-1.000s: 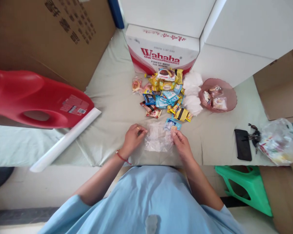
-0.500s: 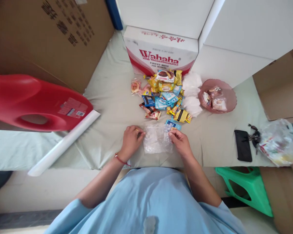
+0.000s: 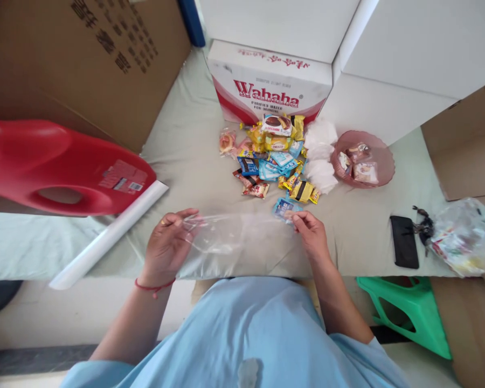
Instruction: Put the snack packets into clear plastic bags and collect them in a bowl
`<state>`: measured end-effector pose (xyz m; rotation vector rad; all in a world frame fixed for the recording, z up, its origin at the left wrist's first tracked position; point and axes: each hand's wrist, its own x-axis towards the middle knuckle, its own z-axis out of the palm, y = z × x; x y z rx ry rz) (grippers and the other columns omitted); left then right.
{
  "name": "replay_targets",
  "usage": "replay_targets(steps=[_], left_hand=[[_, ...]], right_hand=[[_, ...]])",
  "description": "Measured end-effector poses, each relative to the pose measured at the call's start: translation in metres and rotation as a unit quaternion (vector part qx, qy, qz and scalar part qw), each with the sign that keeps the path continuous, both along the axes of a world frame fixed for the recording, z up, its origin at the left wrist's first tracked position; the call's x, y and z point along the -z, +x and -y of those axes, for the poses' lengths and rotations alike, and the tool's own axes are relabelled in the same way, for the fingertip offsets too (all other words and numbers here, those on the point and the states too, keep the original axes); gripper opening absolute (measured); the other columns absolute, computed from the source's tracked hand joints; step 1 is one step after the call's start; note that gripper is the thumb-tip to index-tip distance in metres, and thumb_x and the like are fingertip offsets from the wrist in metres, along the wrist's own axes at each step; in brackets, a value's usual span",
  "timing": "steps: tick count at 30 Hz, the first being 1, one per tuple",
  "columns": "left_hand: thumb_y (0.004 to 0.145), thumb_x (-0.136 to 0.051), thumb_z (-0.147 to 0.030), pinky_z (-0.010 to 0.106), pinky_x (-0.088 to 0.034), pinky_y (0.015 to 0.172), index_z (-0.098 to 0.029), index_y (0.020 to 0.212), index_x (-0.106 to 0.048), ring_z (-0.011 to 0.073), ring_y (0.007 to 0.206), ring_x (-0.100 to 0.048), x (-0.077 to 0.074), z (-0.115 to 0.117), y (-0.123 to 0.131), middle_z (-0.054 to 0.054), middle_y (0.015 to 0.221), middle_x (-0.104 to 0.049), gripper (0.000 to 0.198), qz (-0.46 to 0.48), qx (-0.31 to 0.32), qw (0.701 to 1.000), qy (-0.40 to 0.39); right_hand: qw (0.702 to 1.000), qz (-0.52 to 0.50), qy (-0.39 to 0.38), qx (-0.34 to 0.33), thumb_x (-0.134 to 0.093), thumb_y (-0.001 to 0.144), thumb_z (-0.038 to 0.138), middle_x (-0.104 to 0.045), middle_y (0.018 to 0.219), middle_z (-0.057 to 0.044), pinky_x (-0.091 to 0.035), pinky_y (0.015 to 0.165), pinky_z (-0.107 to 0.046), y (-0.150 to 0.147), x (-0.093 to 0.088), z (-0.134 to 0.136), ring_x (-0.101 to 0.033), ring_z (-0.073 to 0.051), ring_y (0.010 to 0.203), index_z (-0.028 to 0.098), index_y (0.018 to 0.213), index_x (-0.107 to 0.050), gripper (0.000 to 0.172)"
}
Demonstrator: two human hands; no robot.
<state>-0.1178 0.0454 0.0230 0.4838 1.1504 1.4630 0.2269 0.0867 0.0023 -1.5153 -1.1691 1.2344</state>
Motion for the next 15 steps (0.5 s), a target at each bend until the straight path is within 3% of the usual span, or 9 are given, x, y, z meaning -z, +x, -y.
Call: replay_targets(steps=[5,8,11,13,15], left_hand=[[0.076,-0.087,-0.029,0.04,-0.063,0.095,-0.02,0.073,-0.061,0.0238,0.11,-0.075,-0.006,0.014,-0.006,0.005,0.117,-0.078,0.027,0.037,-0.003,0.999,0.003],[0.077,-0.086,-0.027,0.043,-0.063,0.096,-0.02,0.074,-0.063,0.0252,0.112,-0.075,-0.009,0.015,-0.004,0.006,0.117,-0.079,0.024,0.038,0.005,0.999,0.015],[0.077,-0.087,-0.025,0.04,-0.064,0.093,-0.02,0.073,-0.065,0.0244,0.112,-0.075,-0.015,0.014,0.0,0.005,0.117,-0.079,0.023,0.04,-0.004,0.999,0.031],[0.077,-0.087,-0.025,0.041,-0.064,0.094,-0.02,0.073,-0.066,0.0242,0.111,-0.075,-0.02,0.015,0.005,0.005,0.116,-0.079,0.022,0.043,0.002,0.998,0.044],[0.078,-0.086,-0.027,0.043,-0.064,0.095,-0.019,0.072,-0.066,0.0248,0.111,-0.076,-0.025,0.017,0.01,0.006,0.116,-0.079,0.022,0.047,0.021,0.997,0.056]], right_hand=[[0.967,0.203,0.155,-0.001,-0.073,0.089,0.043,-0.067,0.104,-0.006,-0.053,0.071,-0.032,-0.012,-0.021,0.002,-0.059,-0.016,0.073,0.023,0.111,-0.071,0.03],[0.946,0.23,0.228,-0.018,-0.067,0.096,0.038,-0.066,0.1,-0.005,-0.052,0.071,-0.032,-0.028,-0.044,0.012,-0.059,-0.016,0.072,0.023,0.106,-0.072,0.019],[0.963,0.188,0.161,-0.105,-0.057,0.102,0.044,-0.067,0.081,-0.003,-0.049,0.062,-0.029,-0.05,-0.057,0.023,-0.061,-0.016,0.067,0.023,0.097,-0.07,0.026],[0.968,0.162,0.071,-0.179,-0.057,0.1,0.053,-0.071,0.085,-0.005,-0.049,0.061,-0.029,-0.066,-0.053,0.027,-0.066,-0.019,0.073,0.023,0.103,-0.07,0.033],[0.964,0.146,-0.008,-0.222,-0.07,0.088,0.059,-0.075,0.101,-0.008,-0.053,0.066,-0.031,-0.083,-0.039,0.025,-0.071,-0.023,0.089,0.023,0.116,-0.067,0.046]])
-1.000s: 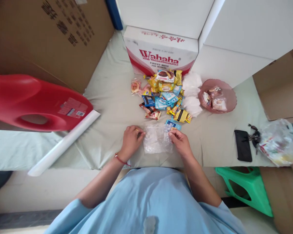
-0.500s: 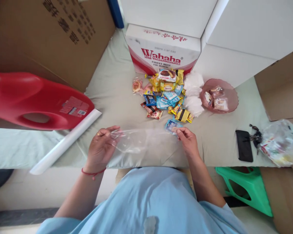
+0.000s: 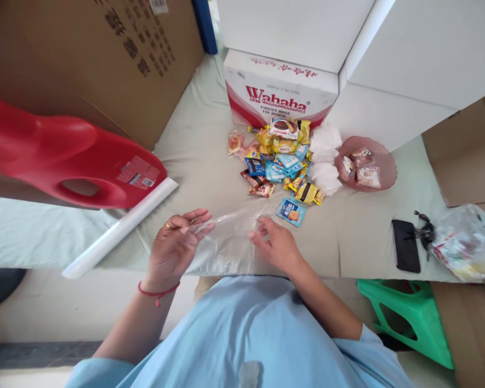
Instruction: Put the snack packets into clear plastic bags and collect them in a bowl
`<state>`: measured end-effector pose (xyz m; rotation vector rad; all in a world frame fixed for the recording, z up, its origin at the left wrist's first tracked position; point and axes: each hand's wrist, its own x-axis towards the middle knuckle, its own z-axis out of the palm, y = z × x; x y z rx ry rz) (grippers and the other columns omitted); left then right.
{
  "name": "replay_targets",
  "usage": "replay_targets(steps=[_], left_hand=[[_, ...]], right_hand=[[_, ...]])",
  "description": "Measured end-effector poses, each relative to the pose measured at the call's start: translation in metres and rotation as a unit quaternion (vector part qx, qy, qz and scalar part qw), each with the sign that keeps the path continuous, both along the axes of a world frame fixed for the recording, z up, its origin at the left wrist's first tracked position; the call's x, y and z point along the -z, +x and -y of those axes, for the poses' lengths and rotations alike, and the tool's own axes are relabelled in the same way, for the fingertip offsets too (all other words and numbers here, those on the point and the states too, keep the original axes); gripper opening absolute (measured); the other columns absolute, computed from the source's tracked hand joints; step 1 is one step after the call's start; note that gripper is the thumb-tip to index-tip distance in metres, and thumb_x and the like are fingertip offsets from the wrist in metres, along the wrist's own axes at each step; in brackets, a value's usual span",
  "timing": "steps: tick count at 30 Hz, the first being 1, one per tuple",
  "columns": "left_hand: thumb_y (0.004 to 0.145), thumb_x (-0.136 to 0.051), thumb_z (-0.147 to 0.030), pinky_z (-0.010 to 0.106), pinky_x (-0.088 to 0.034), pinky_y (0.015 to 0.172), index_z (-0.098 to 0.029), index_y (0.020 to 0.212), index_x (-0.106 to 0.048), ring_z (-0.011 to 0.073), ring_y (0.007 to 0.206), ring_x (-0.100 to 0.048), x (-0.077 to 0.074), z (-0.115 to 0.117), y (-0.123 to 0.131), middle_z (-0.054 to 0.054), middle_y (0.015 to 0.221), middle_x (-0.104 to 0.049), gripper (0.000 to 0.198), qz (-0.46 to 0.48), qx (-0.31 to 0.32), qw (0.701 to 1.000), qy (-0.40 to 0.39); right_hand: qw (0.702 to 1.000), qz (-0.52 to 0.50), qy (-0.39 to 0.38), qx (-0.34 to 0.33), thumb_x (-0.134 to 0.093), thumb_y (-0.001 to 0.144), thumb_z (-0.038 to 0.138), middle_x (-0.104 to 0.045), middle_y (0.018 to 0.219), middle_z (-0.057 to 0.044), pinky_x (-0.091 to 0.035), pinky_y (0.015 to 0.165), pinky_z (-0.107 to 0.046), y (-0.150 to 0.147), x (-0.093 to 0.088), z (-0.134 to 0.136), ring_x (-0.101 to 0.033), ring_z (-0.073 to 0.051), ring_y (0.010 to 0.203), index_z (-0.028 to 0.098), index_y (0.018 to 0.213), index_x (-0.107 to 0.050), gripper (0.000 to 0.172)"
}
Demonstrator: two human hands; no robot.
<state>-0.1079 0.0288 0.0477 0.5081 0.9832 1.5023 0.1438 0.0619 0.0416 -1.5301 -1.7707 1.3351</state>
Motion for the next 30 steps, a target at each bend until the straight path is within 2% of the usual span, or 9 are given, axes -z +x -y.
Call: replay_targets(steps=[2,4,8,10,13,17,20,24,30], left_hand=[[0.079,-0.086,-0.029,0.045,-0.063,0.096,-0.019,0.073,-0.067,0.0256,0.111,-0.076,-0.004,0.003,0.003,0.006,0.118,-0.079,0.023,0.0,0.016,1.0,0.008],[0.08,-0.086,-0.029,0.044,-0.062,0.099,-0.02,0.074,-0.067,0.0254,0.113,-0.075,-0.005,0.006,0.001,0.006,0.12,-0.078,0.022,-0.009,0.005,1.0,0.005],[0.083,-0.082,-0.027,0.038,-0.059,0.102,-0.022,0.077,-0.064,0.0192,0.11,-0.074,0.007,0.03,-0.026,0.002,0.113,-0.079,0.019,-0.076,-0.146,0.986,-0.031],[0.085,-0.079,-0.031,0.034,-0.059,0.096,-0.022,0.08,-0.062,0.0172,0.1,-0.074,0.019,0.053,-0.043,0.002,0.105,-0.078,0.02,-0.157,-0.214,0.961,-0.078],[0.085,-0.08,-0.036,0.031,-0.058,0.084,-0.02,0.087,-0.067,0.0199,0.096,-0.072,0.032,0.094,-0.061,0.006,0.101,-0.076,0.021,-0.319,-0.166,0.913,-0.191],[0.08,-0.077,-0.023,0.03,-0.055,0.079,-0.022,0.096,-0.072,0.0213,0.097,-0.067,0.017,0.118,-0.061,0.005,0.105,-0.071,0.017,-0.498,-0.188,0.814,-0.231],[0.086,-0.066,-0.017,0.034,-0.054,0.089,-0.025,0.094,-0.073,0.0218,0.103,-0.066,-0.015,0.1,-0.045,0.004,0.107,-0.07,0.014,-0.57,-0.215,0.788,-0.095],[0.092,-0.058,-0.016,0.036,-0.057,0.09,-0.026,0.092,-0.078,0.0217,0.097,-0.072,-0.035,0.044,-0.011,0.005,0.101,-0.077,0.022,-0.56,0.013,0.823,0.095],[0.099,-0.048,-0.022,0.053,-0.046,0.114,-0.022,0.118,-0.077,0.0277,0.125,-0.068,0.027,-0.034,0.02,0.012,0.13,-0.076,0.035,-0.651,0.187,0.728,0.108]], right_hand=[[0.998,-0.028,-0.055,0.012,-0.077,0.079,0.057,-0.075,0.104,-0.008,-0.055,0.071,-0.032,-0.015,0.016,-0.006,-0.071,-0.024,0.093,0.023,0.121,-0.062,0.056],[0.992,-0.094,-0.08,0.041,-0.072,0.08,0.055,-0.072,0.091,-0.003,-0.054,0.068,-0.031,-0.025,0.027,-0.014,-0.068,-0.021,0.081,0.023,0.11,-0.062,0.045],[0.976,-0.177,-0.018,0.127,-0.063,0.088,0.052,-0.066,0.08,0.0,-0.048,0.06,-0.029,-0.025,0.027,-0.027,-0.056,-0.015,0.063,0.025,0.095,-0.061,0.029],[0.977,-0.167,0.005,0.134,-0.064,0.088,0.052,-0.067,0.082,0.0,-0.045,0.058,-0.029,-0.019,0.023,-0.031,-0.052,-0.015,0.061,0.026,0.097,-0.061,0.028],[0.984,-0.144,-0.006,0.101,-0.063,0.088,0.053,-0.068,0.081,-0.001,-0.04,0.055,-0.03,-0.012,0.026,-0.031,-0.049,-0.015,0.058,0.026,0.097,-0.062,0.028],[0.992,-0.109,-0.017,0.056,-0.059,0.09,0.048,-0.066,0.079,-0.001,-0.039,0.056,-0.029,-0.007,0.039,-0.027,-0.048,-0.015,0.059,0.025,0.097,-0.064,0.024],[0.996,-0.082,0.01,0.029,-0.057,0.092,0.043,-0.065,0.079,-0.001,-0.041,0.06,-0.029,-0.004,0.045,-0.025,-0.053,-0.017,0.064,0.024,0.096,-0.067,0.021],[0.997,-0.028,0.076,0.006,-0.057,0.092,0.04,-0.069,0.08,-0.003,-0.045,0.068,-0.031,0.002,0.044,-0.025,-0.06,-0.019,0.071,0.023,0.096,-0.069,0.021],[0.993,0.025,0.112,0.034,-0.058,0.093,0.041,-0.07,0.079,-0.003,-0.047,0.072,-0.032,0.032,0.05,-0.013,-0.062,-0.021,0.072,0.024,0.092,-0.069,0.021]])
